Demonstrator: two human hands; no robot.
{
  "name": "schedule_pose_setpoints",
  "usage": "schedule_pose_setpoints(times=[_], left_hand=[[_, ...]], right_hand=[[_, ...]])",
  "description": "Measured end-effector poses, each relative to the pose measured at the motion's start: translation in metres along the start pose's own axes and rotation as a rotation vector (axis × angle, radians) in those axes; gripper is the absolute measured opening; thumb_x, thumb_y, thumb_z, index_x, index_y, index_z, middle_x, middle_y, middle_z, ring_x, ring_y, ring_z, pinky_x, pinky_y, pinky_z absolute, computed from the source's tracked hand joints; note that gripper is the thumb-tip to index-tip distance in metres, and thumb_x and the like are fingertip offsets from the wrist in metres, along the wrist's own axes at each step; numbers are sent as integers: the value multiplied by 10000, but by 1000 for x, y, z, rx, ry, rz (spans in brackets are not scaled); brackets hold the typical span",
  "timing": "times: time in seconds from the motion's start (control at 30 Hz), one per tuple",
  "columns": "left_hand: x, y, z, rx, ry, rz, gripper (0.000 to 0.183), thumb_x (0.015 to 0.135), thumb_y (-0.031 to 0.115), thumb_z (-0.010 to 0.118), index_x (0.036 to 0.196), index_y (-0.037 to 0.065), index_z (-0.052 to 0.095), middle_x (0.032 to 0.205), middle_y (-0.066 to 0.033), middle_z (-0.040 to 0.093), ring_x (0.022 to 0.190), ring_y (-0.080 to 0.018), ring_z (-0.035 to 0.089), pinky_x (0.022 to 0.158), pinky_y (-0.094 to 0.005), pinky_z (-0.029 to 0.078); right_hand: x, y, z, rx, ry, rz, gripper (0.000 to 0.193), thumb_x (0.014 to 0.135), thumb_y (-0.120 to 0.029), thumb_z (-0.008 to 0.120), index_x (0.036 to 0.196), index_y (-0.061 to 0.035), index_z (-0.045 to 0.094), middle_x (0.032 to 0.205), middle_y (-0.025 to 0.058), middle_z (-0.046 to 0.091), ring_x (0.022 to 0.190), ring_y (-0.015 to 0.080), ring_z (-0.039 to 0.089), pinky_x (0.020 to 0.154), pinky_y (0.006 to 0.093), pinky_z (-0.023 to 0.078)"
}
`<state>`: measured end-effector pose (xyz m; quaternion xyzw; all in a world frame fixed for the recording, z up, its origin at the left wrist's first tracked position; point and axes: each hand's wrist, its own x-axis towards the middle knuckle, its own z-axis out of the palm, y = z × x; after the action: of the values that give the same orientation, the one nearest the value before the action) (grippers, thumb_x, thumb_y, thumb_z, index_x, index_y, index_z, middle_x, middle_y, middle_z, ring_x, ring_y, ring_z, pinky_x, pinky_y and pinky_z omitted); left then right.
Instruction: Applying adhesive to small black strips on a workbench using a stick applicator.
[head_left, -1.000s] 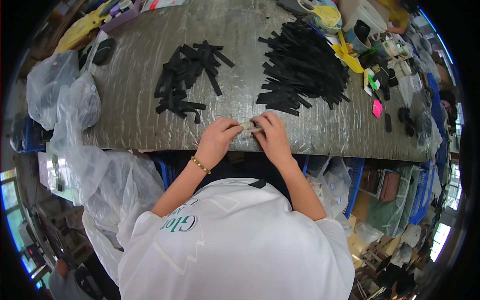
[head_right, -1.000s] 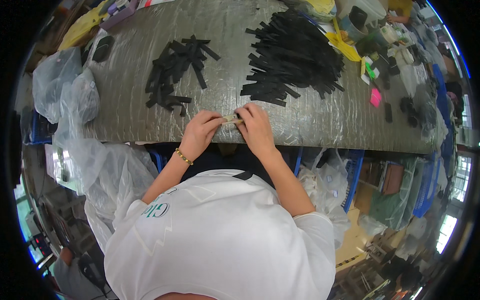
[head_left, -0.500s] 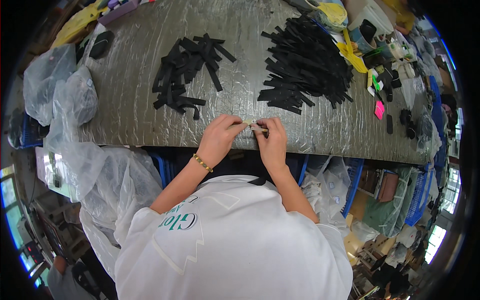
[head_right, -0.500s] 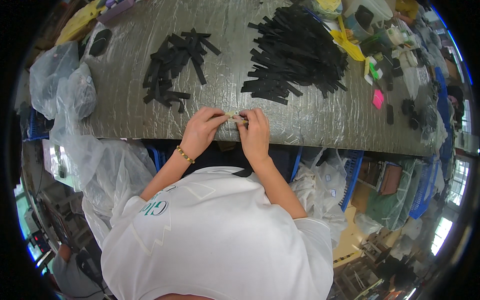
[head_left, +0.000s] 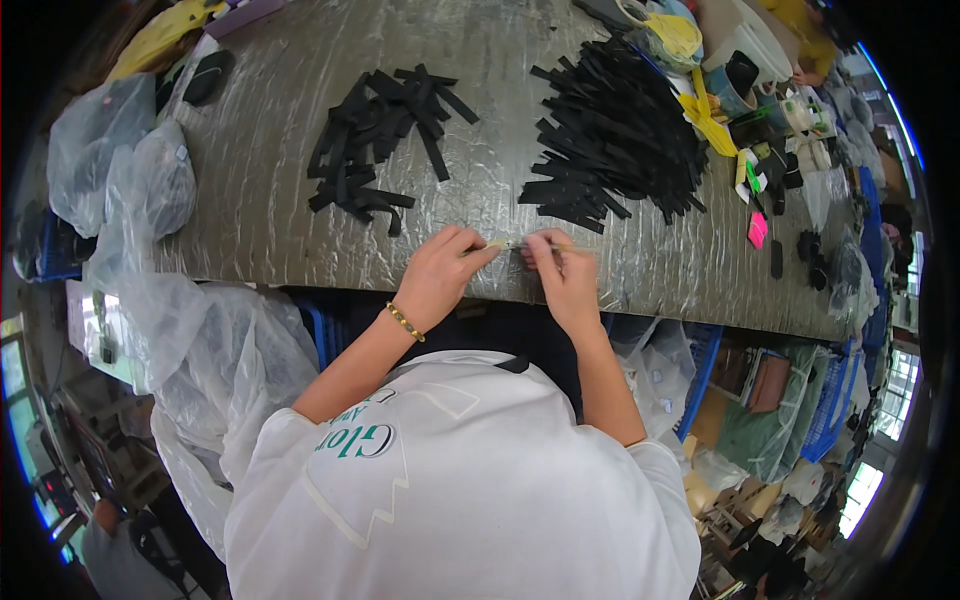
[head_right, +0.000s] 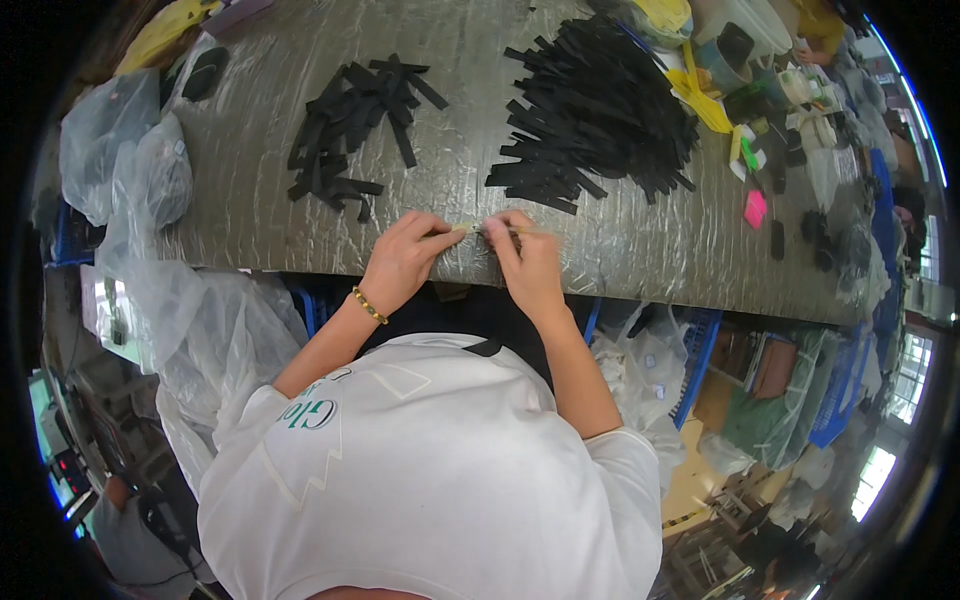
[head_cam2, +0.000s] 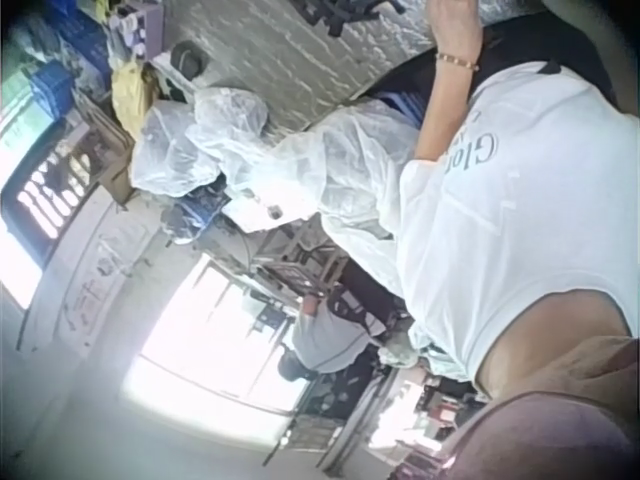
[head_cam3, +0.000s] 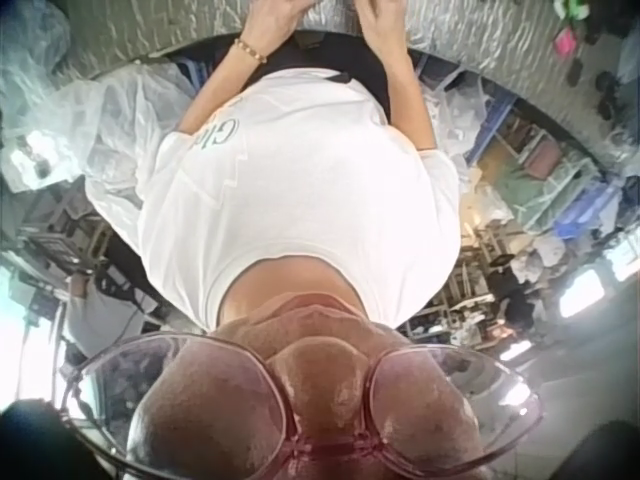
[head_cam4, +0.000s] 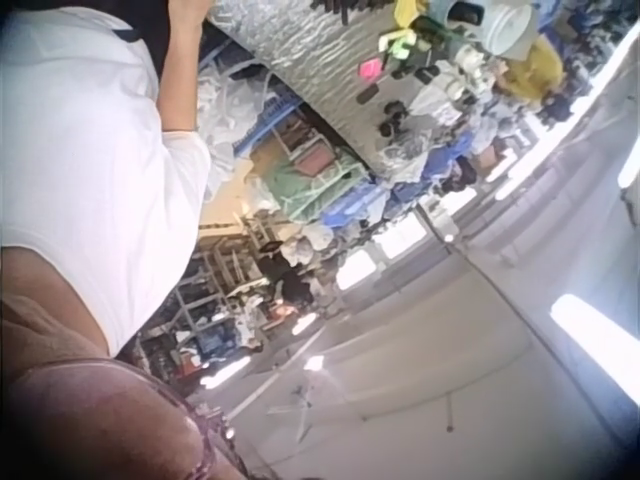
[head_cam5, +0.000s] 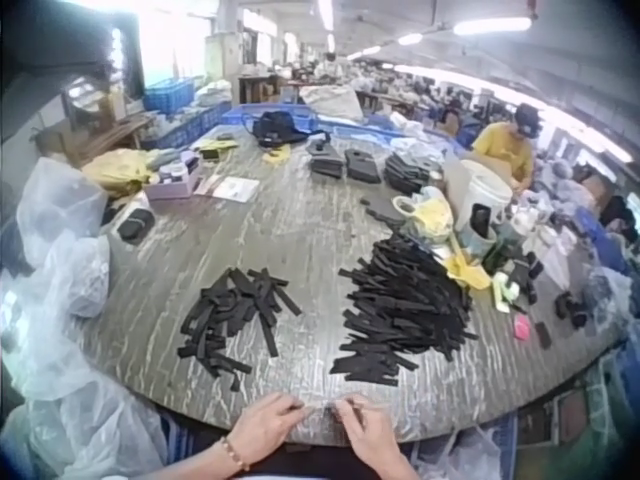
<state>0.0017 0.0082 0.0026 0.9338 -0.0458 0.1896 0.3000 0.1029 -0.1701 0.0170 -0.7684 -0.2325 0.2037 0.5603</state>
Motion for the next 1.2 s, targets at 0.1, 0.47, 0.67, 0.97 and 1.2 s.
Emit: schedule_pose_setpoints(times=[0.1, 0.47, 0.67, 0.97, 1.2], left_hand=[[-1, 0, 1, 8, 13, -1, 328, 756, 1, 614, 1053, 80, 729, 898, -37, 599, 885, -226, 586, 785, -340, 523], [-1, 0, 2, -10, 19, -26, 319, 758, 11, 612, 1044, 80, 735, 896, -35, 602, 889, -228, 589, 781, -341, 527], [-1, 0, 1, -16, 14, -42, 333, 759, 5, 616, 1062, 81, 731, 888, -42, 605, 880, -235, 590, 779, -345, 528], [-3, -1, 6, -127, 82, -138, 493, 855, 23, 642, 1340, 83, 575, 916, -97, 633, 866, -284, 609, 765, -385, 524], [-4, -4, 8, -150, 108, -131, 493, 865, 31, 647, 1347, 97, 565, 916, -90, 644, 851, -286, 615, 742, -388, 527]], right_hand=[[2, -1, 5, -74, 21, -12, 195, 987, -133, 627, 974, 57, 669, 838, 96, 694, 729, 133, 670, 669, 260, 520], [4, 3, 8, -131, 76, -75, 197, 984, -131, 637, 972, 61, 678, 809, 66, 697, 740, 91, 645, 685, 253, 523], [1, 1, 6, -185, 57, -123, 183, 976, -115, 640, 963, 63, 684, 840, 87, 699, 747, 104, 644, 684, 262, 524], [4, -5, 25, -201, -40, -153, 151, 958, -83, 640, 978, 55, 697, 881, 126, 713, 763, 183, 689, 691, 288, 534], [5, -14, 26, -269, -60, -232, 127, 952, -66, 619, 953, 56, 657, 867, 154, 669, 790, 308, 658, 754, 341, 514]])
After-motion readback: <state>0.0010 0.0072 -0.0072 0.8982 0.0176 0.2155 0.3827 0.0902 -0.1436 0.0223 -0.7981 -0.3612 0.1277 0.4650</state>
